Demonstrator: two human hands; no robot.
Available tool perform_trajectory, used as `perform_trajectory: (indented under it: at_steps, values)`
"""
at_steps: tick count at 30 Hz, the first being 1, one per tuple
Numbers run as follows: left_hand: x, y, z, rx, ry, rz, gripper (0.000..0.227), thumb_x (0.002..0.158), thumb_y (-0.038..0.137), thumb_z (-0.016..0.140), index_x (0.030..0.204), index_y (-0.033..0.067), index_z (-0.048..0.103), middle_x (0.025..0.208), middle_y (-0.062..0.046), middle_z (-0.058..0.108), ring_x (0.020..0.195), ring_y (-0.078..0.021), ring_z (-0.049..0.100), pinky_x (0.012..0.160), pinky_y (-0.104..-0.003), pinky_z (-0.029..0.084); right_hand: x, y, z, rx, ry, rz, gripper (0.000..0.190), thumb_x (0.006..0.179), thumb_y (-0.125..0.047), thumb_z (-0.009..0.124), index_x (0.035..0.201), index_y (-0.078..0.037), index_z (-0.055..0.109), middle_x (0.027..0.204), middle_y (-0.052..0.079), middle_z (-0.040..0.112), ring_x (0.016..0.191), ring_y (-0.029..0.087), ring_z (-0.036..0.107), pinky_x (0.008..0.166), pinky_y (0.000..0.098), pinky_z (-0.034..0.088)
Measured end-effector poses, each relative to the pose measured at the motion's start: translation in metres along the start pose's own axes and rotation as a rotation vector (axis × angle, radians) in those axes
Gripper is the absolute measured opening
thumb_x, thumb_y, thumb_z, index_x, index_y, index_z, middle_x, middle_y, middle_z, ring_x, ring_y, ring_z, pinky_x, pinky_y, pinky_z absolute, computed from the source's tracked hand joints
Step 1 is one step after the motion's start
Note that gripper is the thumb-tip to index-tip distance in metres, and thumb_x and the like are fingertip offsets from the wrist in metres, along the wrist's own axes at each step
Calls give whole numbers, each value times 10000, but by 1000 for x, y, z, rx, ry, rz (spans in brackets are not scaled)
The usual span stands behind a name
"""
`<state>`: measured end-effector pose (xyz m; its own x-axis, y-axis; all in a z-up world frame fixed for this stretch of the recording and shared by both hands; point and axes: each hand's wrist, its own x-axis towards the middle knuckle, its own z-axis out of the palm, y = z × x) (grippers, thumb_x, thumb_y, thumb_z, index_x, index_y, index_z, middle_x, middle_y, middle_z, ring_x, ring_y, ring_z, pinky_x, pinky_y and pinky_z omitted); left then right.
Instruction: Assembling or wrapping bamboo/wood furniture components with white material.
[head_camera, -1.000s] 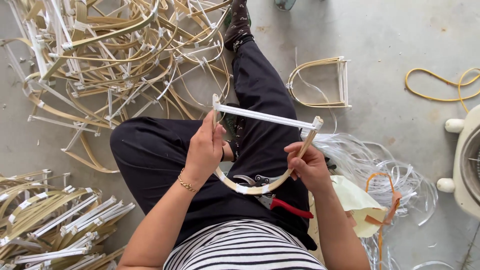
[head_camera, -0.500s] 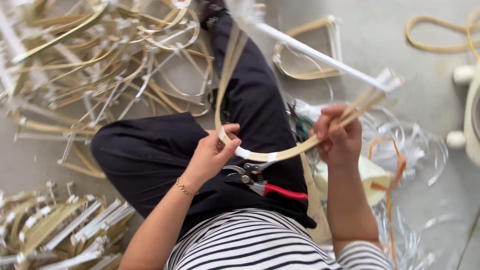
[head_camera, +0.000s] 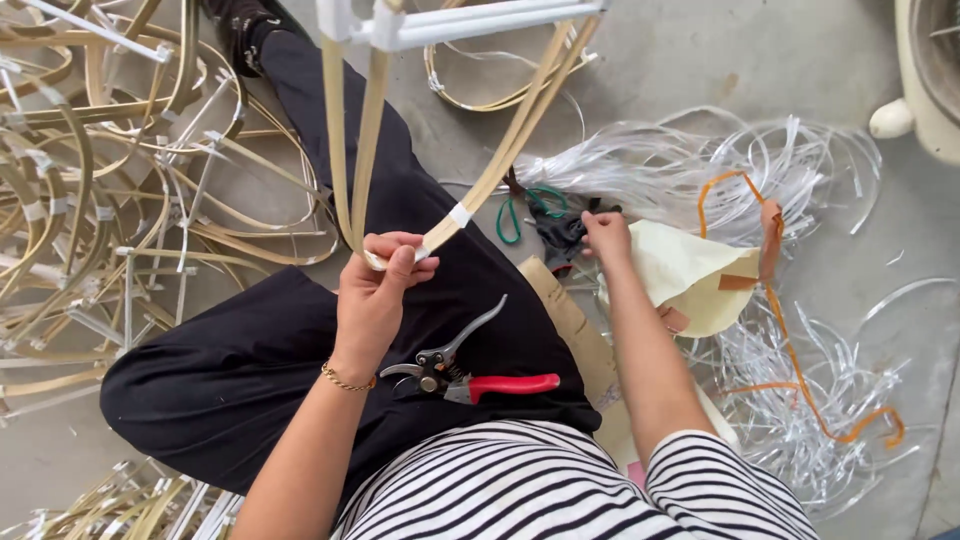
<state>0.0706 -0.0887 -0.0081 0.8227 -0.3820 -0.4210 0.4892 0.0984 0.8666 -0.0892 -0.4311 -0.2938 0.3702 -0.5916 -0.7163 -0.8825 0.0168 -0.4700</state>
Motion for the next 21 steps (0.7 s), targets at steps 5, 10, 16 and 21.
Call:
perform_trajectory:
  at_steps: [5, 10, 16, 21]
  values:
    - [9, -6, 10, -24, -25, -52, 167, 1055, 181, 609, 1058, 14, 607, 1137, -95, 684, 964, -194, 755, 851, -317, 643, -27, 21, 38, -316, 272, -235, 407, 843, -270, 832, 1112, -57, 612, 1081, 141, 632, 1055, 332, 616, 881, 484, 530]
    - [15, -16, 9, 45, 1, -91, 188, 1061, 192, 616, 1054, 5, 630, 1110, -123, 693, 949, -200, 751, 852, -326, 650, -47, -11, 27, -706, 149, -374, 487, 807, -288, 848, 1198, -133, 604, 1194, 123, 550, 1157, 355, 545, 915, 523, 478]
    - [16, -27, 7, -10, -32, -96, 182, 1043, 199, 622, 1055, 17, 614, 1120, -100, 676, 953, -187, 746, 838, -307, 639, -34, -10, 1, -1038, -19, -529, 315, 798, -288, 828, 1048, -144, 700, 1179, 108, 572, 1177, 342, 542, 977, 487, 463]
    - [22, -36, 14, -52, -85, -89, 175, 1035, 176, 629, 1060, 5, 600, 1131, -92, 662, 935, -175, 734, 836, -295, 630, -69, -55, -63, -501, -210, -678, 177, 743, -213, 772, 826, -82, 689, 1509, 134, 482, 1423, 384, 349, 1133, 509, 312]
